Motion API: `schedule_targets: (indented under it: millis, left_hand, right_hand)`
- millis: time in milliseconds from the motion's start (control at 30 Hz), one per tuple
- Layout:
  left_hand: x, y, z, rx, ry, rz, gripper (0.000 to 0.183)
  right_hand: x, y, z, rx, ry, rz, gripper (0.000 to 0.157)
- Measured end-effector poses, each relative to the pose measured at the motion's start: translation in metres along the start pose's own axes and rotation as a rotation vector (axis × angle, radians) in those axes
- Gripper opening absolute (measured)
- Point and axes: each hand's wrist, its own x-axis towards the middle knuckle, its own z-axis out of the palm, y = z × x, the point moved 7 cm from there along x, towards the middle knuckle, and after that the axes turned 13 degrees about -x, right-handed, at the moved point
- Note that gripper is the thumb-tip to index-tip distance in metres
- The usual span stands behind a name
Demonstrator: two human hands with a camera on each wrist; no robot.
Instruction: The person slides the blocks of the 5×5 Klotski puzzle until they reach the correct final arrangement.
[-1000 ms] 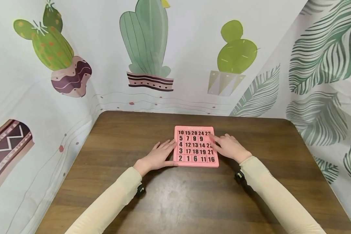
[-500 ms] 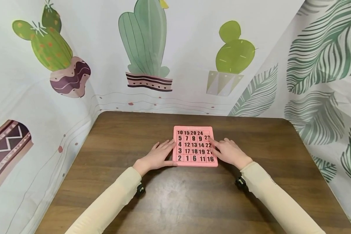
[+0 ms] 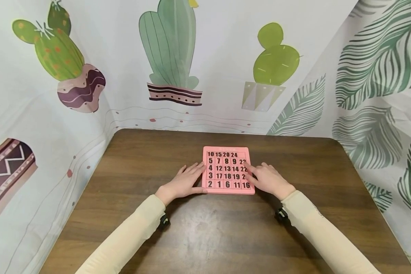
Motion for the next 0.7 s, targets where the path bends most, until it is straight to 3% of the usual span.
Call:
schedule_targets:
  millis: [267,500,700]
  left_hand:
    - [0.002,-0.004,0.001,0.013,-0.005,-0.027,0.094]
    - [0.002,-0.003,0.003,0.01,-0.007,-0.021,0.093]
    - [0.001,-0.002,0.002,0.001,-0.008,-0.028,0.094]
  right_hand:
    - [0.023,0.002,-0.011,-0.003,0.016,-0.041,0.043]
    - [0.046,0.001,-0.007,-0.032,-0.065,-0.032,0.05]
    - [0.053,-0.002,-0.002,-0.04,-0.106,-0.019,0.051]
